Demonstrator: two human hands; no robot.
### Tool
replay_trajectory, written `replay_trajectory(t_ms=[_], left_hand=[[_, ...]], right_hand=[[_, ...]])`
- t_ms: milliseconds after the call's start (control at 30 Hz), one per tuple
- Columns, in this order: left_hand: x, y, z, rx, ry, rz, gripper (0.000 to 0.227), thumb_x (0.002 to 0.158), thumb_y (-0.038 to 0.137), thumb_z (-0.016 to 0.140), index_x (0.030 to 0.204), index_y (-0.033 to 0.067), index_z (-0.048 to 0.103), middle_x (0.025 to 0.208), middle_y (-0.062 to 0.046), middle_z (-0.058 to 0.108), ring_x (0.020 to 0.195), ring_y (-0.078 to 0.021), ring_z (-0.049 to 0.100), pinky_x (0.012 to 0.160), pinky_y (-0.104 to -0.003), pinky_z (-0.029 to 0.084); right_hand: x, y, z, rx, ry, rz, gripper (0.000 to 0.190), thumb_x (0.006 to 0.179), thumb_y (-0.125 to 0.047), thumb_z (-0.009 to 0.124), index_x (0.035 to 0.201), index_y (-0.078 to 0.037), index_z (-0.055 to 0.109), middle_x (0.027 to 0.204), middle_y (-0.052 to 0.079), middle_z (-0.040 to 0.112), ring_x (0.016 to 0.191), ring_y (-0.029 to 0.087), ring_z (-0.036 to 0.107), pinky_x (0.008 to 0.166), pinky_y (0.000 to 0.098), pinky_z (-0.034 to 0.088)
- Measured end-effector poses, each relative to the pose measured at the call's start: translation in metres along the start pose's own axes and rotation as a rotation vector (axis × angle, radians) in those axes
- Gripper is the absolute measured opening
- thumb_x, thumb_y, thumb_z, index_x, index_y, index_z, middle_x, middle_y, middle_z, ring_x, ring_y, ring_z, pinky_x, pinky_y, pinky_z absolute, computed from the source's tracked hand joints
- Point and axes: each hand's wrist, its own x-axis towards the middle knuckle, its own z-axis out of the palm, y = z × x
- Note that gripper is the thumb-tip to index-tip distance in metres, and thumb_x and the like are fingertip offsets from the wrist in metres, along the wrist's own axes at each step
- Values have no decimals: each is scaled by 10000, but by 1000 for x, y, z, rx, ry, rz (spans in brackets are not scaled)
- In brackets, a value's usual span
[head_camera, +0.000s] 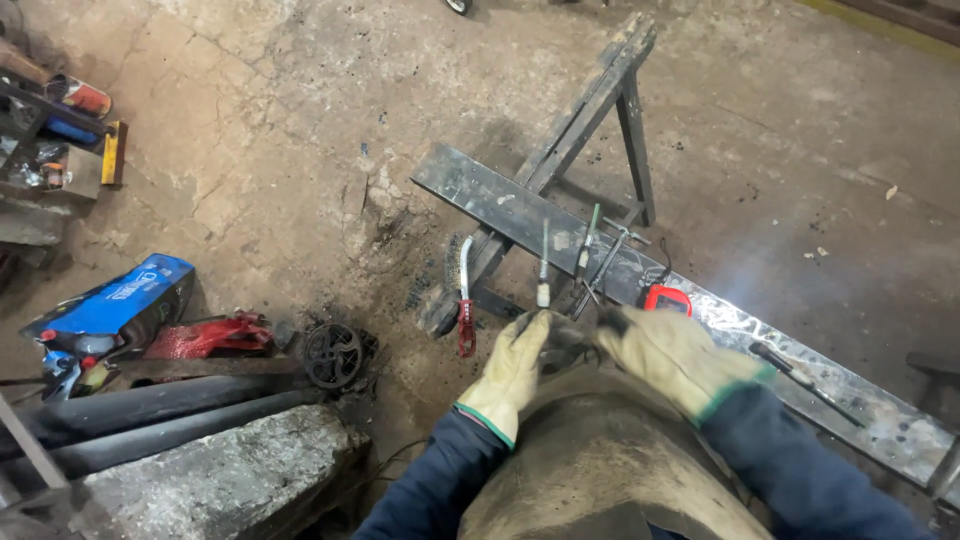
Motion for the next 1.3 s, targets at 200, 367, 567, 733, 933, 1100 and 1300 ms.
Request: replay_trajectory(t_ms=[200,367,567,733,933,1100,1300], left_hand=[[-19,6,-18,-328,-25,-57,408,1026,441,578,1060,43,658,679,-14,554,663,-196,581,751,-428,534],[-35,-8,-38,-603,-180,-59,385,1049,497,573,907,140,581,584,12,394,566,-191,459,700,-444,479],[-39,-11,-55,-666,-223,-93,424,1046,514,569,788,194,465,547,16,343,526,-200,403,683,-443,465],[-37,-4,-65,-705,-240,-166,406,1039,523,556,927,133,580,522,34,336,504,-179,393,662,-425,457],[-31,-5,-64,-597,-252,-10,389,1052,517,568,962,142,619,555,13,384,531,-195,419,686,-437,478],[-25,3,-57,114,172,138,439,1043,511,554,1074,96,696,768,2,553,697,-165,498,703,-391,457],[11,-26,-69,277,582,61,529,969,495,616,1228,42,703,1057,-110,699,975,-224,632,847,-359,474]], right_hand=[[123,33,46,22,-322,159,417,998,-407,498,850,-75,701,735,111,658,698,267,673,693,365,540],[172,32,59,-210,-276,132,425,958,-446,542,841,-81,725,834,178,718,835,328,711,783,408,536],[176,69,100,-137,-82,131,321,941,-334,608,846,-43,706,833,199,729,823,363,714,747,400,553],[170,10,39,-236,-79,314,240,856,-330,689,907,-98,725,893,157,742,862,354,719,690,464,562],[134,-33,-24,84,-141,259,342,922,-403,684,1026,-80,729,920,161,765,833,325,744,714,445,599],[89,-100,-42,142,-144,44,407,826,-360,677,1152,-118,715,1130,148,728,1019,308,694,872,427,552],[51,-110,28,-391,-35,-535,423,806,-277,619,1195,-117,656,1385,206,591,1319,381,538,1105,542,373]])
